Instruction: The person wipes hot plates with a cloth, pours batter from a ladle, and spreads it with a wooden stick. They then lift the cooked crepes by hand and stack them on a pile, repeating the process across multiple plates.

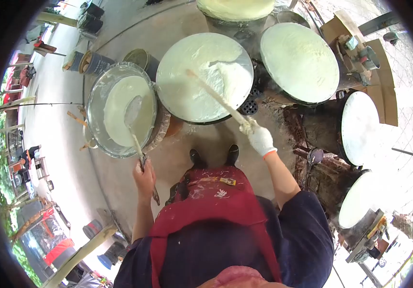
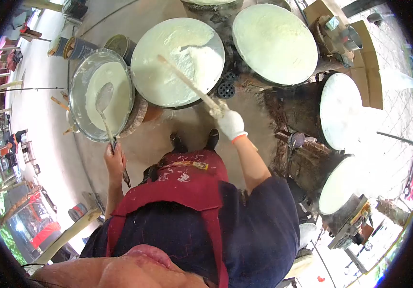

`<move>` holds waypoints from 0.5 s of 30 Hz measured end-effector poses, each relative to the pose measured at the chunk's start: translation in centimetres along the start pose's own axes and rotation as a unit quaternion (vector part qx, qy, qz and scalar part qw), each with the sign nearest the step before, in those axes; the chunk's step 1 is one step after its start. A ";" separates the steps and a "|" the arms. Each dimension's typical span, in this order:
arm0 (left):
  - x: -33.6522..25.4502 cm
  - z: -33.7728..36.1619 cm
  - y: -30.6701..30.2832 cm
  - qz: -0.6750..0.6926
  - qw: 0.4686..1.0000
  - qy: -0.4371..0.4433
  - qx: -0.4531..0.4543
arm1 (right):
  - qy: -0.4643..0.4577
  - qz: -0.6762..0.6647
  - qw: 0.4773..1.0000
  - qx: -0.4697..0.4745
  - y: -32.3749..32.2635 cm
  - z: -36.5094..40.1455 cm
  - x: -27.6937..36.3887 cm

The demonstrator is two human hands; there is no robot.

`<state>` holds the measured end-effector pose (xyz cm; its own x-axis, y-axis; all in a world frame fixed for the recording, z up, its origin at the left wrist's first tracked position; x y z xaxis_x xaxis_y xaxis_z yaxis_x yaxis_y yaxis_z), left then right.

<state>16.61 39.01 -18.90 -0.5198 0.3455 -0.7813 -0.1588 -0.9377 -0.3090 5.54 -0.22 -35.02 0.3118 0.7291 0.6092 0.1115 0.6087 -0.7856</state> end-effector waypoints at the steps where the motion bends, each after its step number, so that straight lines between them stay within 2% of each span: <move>1: -0.1 0.3 0.1 -0.004 1.000 -0.006 -0.004 | 0.025 -0.012 1.000 -0.010 -1.5 -0.7 -0.6; 2: -0.2 0.5 0.2 -0.009 1.000 -0.010 -0.009 | 0.050 -0.024 0.998 -0.020 -2.8 -2.1 -1.6; 3: 0.0 0.6 0.3 -0.009 1.000 -0.019 -0.017 | 0.009 0.064 0.998 -0.018 -3.3 -4.5 -2.7; 5: 0.5 0.7 0.3 -0.007 0.999 -0.034 -0.036 | -0.013 0.131 0.991 -0.019 -5.5 -10.3 -3.0; 7: 1.0 1.1 0.1 -0.014 0.999 -0.028 -0.043 | 0.008 0.154 0.988 -0.021 -7.2 -16.0 -2.8; 9: 1.7 0.9 0.0 -0.015 0.999 -0.023 -0.045 | -0.011 0.162 0.986 -0.048 -8.2 -20.6 -1.2; 10: 2.2 0.7 -0.1 -0.014 0.999 -0.022 -0.044 | -0.001 0.151 0.983 -0.104 -8.9 -21.5 0.7; 11: 2.4 0.6 0.0 -0.010 0.999 -0.020 -0.042 | 0.004 0.162 0.984 -0.079 -8.4 -22.0 2.6; 12: 2.0 0.5 0.4 -0.021 0.999 -0.022 -0.041 | 0.002 0.070 0.996 -0.062 -8.7 -20.4 5.3; 13: 1.4 0.5 0.9 -0.031 0.998 -0.026 -0.038 | -0.064 0.005 0.997 -0.051 -9.0 -18.1 8.1; 14: 0.8 0.6 1.3 -0.042 0.998 -0.030 -0.034 | -0.240 -0.013 0.946 -0.218 -7.8 -16.2 8.9; 15: 0.2 0.5 1.9 -0.031 0.999 -0.026 -0.020 | -0.158 0.001 0.976 -0.149 -7.5 -12.9 9.1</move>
<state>15.77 37.29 -19.31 -0.5532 0.3988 -0.7314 -0.1583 -0.9123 -0.3778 19.77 -2.17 -24.96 0.0110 0.8194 0.5731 0.3951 0.5229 -0.7553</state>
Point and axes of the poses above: each hand's wrist, its own z-axis away from the middle knuckle, its own y-axis out of the palm, x = y × z, the point moved 7 cm from there along -z, towards the middle knuckle, and after that the axes turned 10 degrees about -y, right-handed, at the moved point
